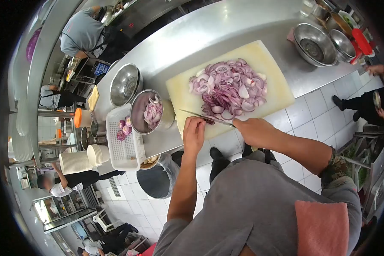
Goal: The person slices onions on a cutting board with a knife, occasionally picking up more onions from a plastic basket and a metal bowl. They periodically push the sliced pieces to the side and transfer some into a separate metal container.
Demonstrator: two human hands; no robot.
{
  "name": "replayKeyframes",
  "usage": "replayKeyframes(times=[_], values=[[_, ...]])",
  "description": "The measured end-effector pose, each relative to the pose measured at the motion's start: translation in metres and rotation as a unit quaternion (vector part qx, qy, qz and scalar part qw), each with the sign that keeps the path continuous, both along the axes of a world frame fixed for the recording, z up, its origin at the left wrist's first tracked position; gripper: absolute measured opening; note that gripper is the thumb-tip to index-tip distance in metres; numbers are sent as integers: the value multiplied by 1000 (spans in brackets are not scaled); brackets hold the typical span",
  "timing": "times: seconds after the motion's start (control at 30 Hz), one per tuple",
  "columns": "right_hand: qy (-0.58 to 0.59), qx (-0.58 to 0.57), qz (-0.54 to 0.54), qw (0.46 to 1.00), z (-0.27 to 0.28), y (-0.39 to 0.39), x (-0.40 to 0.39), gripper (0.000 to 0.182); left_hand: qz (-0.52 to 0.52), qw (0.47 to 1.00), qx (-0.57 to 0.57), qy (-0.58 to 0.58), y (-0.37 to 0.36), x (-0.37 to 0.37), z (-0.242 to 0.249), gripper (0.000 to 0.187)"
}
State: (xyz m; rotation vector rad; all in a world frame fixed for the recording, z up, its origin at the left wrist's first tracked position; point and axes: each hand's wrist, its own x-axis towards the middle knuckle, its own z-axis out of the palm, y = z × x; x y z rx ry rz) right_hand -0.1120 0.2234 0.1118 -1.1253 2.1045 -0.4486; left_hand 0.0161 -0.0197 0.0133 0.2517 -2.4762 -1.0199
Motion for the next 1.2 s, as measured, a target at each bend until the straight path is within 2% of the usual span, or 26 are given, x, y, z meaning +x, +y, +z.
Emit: replayKeyframes(times=[0.1, 0.17, 0.27, 0.4, 0.5, 0.6, 0.67, 0.7, 0.77, 0.9, 1.0, 1.1, 1.2], values=[[15, 21, -9, 1000, -7, 4, 9, 32, -1, 1000, 10, 2, 1, -3, -1, 9], [26, -33, -9, 999, -47, -6, 11, 33, 0, 1000, 6, 3, 1, 2, -1, 9], [34, -57, -8, 998, -55, -17, 3, 36, -3, 1000, -4, 9, 0, -1, -1, 9], [9, 1, -4, 1000, -10, -3, 6, 37, 9, 1000, -7, 7, 0, 2, -2, 9], [7, 10, 0, 1000, 2, 11, 12, 35, 8, 1000, -4, 9, 1, -1, -3, 9], [5, 1, -18, 1000, -15, 3, 17, 33, 8, 1000, -11, 16, -1, -1, -4, 9], [21, -47, -16, 999, -60, -9, 20, 32, -1, 1000, -15, 21, 0, -2, -2, 9], [34, -73, -13, 997, -60, -18, 14, 32, -2, 1000, -17, 24, 0, -3, -2, 9], [37, -50, -14, 998, -60, -21, 8, 33, 0, 1000, -8, 18, 0, 2, -2, 8], [9, 5, -13, 1000, -12, -5, 6, 33, 16, 1000, 12, 11, 1, 4, -3, 8], [5, -35, -9, 999, -3, 11, 12, 29, 19, 1000, 5, 13, 0, 2, -5, 8], [-22, 14, -16, 1000, 9, 10, 13, 31, 15, 1000, 2, 19, 0, 2, -5, 8], [-18, -32, -25, 999, -25, -1, 19, 31, 13, 1000, -12, 23, 0, 2, -3, 9]])
